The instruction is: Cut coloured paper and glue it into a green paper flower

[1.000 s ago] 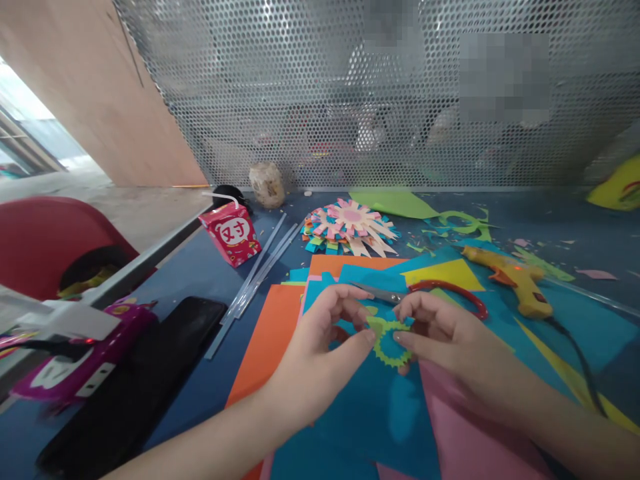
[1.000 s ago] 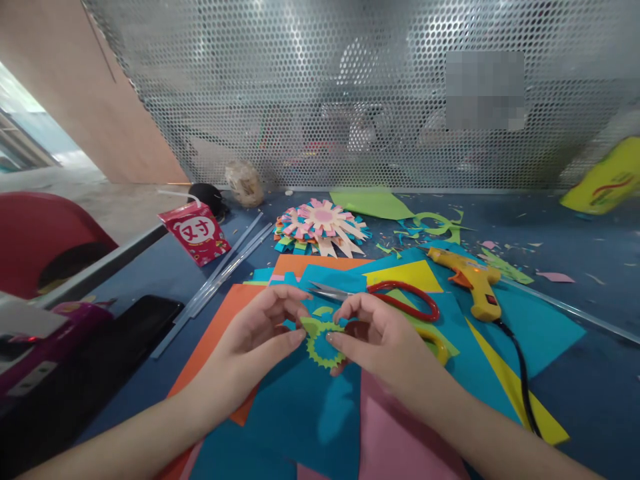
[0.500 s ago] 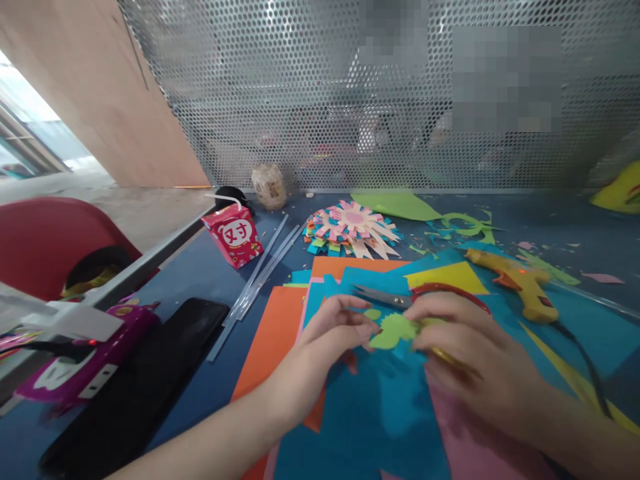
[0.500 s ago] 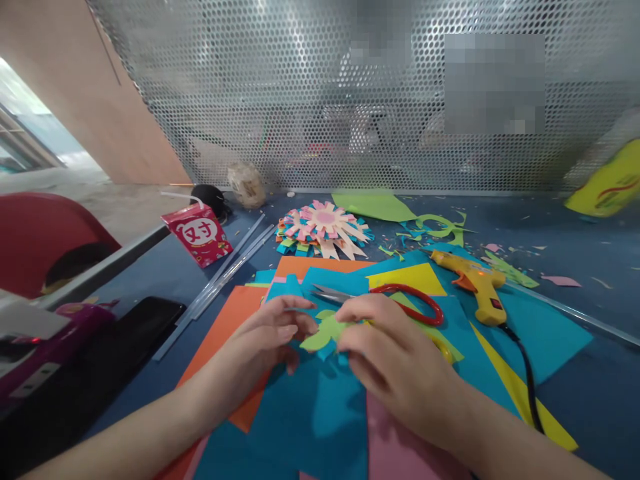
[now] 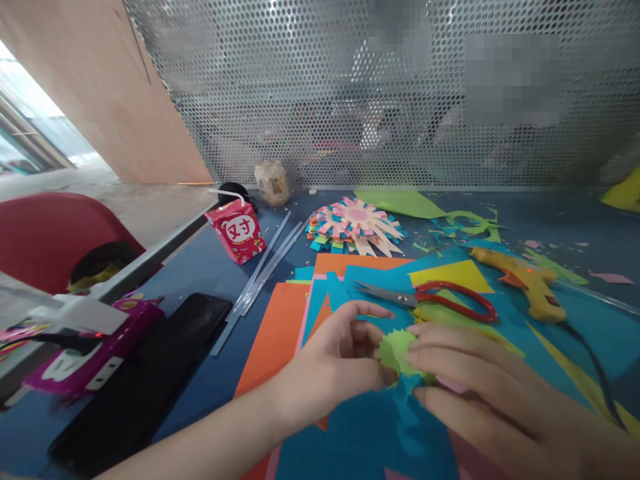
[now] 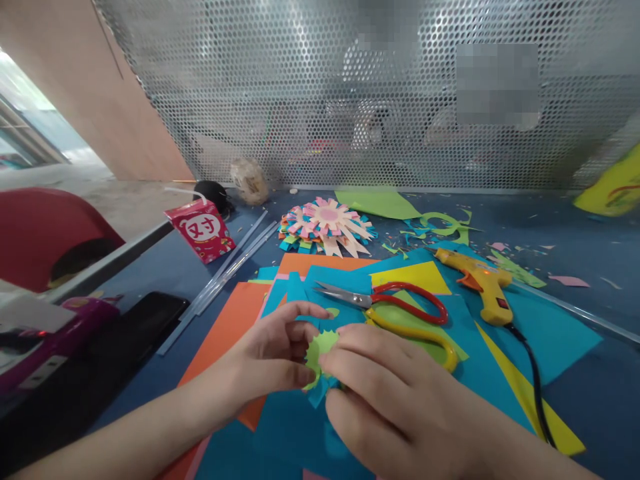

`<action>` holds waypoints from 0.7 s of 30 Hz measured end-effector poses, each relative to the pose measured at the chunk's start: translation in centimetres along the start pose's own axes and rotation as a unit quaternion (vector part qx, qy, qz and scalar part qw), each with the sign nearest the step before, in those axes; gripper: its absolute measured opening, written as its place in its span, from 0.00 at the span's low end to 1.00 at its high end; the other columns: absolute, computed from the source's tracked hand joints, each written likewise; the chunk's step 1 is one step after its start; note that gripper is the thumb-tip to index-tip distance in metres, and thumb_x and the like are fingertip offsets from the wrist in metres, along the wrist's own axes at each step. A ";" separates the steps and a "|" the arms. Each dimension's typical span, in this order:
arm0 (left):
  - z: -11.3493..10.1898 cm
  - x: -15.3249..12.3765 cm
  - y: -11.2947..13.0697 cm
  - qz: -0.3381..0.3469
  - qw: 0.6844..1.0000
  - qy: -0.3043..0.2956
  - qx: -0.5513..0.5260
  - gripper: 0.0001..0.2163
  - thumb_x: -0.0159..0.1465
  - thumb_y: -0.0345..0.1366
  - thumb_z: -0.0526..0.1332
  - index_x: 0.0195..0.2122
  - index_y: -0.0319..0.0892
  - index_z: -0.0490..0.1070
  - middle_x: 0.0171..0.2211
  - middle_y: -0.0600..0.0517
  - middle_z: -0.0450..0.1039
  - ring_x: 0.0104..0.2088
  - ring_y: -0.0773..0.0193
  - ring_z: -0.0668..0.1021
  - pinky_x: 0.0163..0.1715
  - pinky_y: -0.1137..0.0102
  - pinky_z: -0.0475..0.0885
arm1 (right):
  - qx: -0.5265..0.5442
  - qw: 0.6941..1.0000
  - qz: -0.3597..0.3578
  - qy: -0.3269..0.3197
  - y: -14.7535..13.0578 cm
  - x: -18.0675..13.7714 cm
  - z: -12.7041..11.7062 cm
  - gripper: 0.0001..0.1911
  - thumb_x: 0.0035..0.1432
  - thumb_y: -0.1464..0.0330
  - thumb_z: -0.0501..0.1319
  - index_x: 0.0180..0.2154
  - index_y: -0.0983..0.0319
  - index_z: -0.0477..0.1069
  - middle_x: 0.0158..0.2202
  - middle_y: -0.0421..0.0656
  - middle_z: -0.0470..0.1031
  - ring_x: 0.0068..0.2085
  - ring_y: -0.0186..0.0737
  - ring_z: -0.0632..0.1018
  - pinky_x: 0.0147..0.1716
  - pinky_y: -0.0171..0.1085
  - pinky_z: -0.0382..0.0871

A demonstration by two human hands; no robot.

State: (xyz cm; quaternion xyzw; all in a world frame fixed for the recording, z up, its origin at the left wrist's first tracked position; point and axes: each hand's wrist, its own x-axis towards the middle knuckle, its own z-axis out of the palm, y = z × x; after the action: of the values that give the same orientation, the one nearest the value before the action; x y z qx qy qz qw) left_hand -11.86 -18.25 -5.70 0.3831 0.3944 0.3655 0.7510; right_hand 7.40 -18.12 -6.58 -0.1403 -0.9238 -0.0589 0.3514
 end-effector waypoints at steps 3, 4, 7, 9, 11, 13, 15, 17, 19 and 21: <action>0.1 0.1 -0.1 -0.007 1.000 0.003 -0.007 0.24 0.39 0.23 0.61 0.39 0.42 0.62 0.26 0.58 0.65 0.25 0.71 0.68 0.23 0.74 0.58 | 0.014 1.000 -0.002 0.003 0.0 0.0 0.1 0.15 0.63 0.76 0.45 0.35 0.62 0.70 0.42 0.44 0.72 0.49 0.41 0.71 0.53 0.38 0.65; 0.2 0.1 -0.1 -0.008 1.000 0.000 -0.011 0.24 0.39 0.22 0.61 0.39 0.42 0.62 0.26 0.58 0.65 0.25 0.72 0.68 0.23 0.74 0.58 | 0.017 1.000 -0.001 0.001 0.0 0.0 0.1 0.16 0.63 0.76 0.45 0.35 0.62 0.70 0.42 0.44 0.72 0.49 0.41 0.71 0.53 0.38 0.65; 0.2 0.1 -0.2 -0.009 1.000 -0.001 -0.015 0.24 0.39 0.22 0.61 0.39 0.42 0.62 0.26 0.58 0.66 0.25 0.72 0.68 0.23 0.74 0.59 | 0.014 1.000 -0.006 0.001 -0.1 0.0 0.1 0.16 0.63 0.76 0.44 0.35 0.62 0.69 0.43 0.44 0.72 0.48 0.41 0.71 0.53 0.39 0.65; 0.2 0.1 -0.2 -0.009 1.000 0.005 -0.012 0.23 0.39 0.23 0.60 0.39 0.41 0.62 0.25 0.58 0.67 0.25 0.72 0.69 0.23 0.75 0.59 | 0.009 1.000 -0.007 0.006 -0.1 0.1 0.1 0.16 0.63 0.76 0.44 0.35 0.62 0.69 0.42 0.44 0.71 0.48 0.41 0.71 0.53 0.39 0.65; 0.2 0.0 -0.1 -0.010 1.000 0.011 -0.009 0.22 0.40 0.23 0.60 0.38 0.41 0.62 0.24 0.58 0.66 0.24 0.72 0.68 0.23 0.75 0.59 | 0.007 1.000 -0.010 -0.002 0.0 0.1 0.0 0.15 0.63 0.76 0.45 0.35 0.62 0.69 0.42 0.44 0.72 0.48 0.41 0.71 0.54 0.40 0.65; 0.3 0.0 0.0 -0.011 1.000 0.017 -0.009 0.22 0.40 0.22 0.59 0.38 0.41 0.63 0.24 0.59 0.66 0.23 0.73 0.68 0.22 0.75 0.59 | 0.008 1.000 -0.012 -0.009 0.0 0.2 -0.1 0.15 0.62 0.76 0.45 0.36 0.62 0.69 0.43 0.44 0.72 0.48 0.42 0.71 0.54 0.40 0.64; 0.4 0.0 0.0 -0.010 1.000 0.020 -0.012 0.22 0.39 0.22 0.59 0.37 0.42 0.63 0.24 0.59 0.66 0.23 0.73 0.68 0.22 0.75 0.59 | 0.006 1.000 -0.014 -0.014 0.0 0.1 -0.1 0.15 0.62 0.76 0.45 0.36 0.62 0.69 0.42 0.45 0.73 0.48 0.42 0.71 0.53 0.40 0.66; 0.5 0.0 0.0 -0.008 1.000 0.021 -0.015 0.22 0.39 0.22 0.59 0.37 0.42 0.62 0.24 0.59 0.66 0.23 0.73 0.68 0.23 0.75 0.59 | 0.004 1.000 -0.012 -0.015 -0.1 0.1 -0.2 0.15 0.62 0.76 0.45 0.36 0.62 0.69 0.41 0.45 0.74 0.48 0.42 0.72 0.51 0.41 0.67; 0.5 0.1 0.0 -0.009 1.000 0.025 -0.015 0.22 0.39 0.22 0.59 0.37 0.41 0.62 0.24 0.59 0.66 0.23 0.73 0.68 0.23 0.75 0.59 | 0.007 1.000 -0.010 -0.020 -0.2 0.0 -0.2 0.14 0.61 0.76 0.46 0.36 0.62 0.69 0.42 0.45 0.74 0.48 0.42 0.71 0.51 0.40 0.68; 0.5 0.1 -0.1 -0.007 0.999 0.026 -0.017 0.22 0.39 0.22 0.59 0.38 0.41 0.62 0.24 0.59 0.66 0.23 0.73 0.68 0.23 0.75 0.59 | 0.014 1.000 -0.010 -0.016 -0.2 0.0 -0.1 0.14 0.62 0.77 0.46 0.36 0.63 0.69 0.43 0.45 0.73 0.49 0.43 0.71 0.51 0.40 0.66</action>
State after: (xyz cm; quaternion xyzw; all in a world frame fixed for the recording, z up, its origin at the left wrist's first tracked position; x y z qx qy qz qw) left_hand -11.35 -18.36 -5.60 0.3581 0.4107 0.3767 0.7491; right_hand 7.44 -18.29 -6.54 -0.1268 -0.9315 -0.0474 0.3376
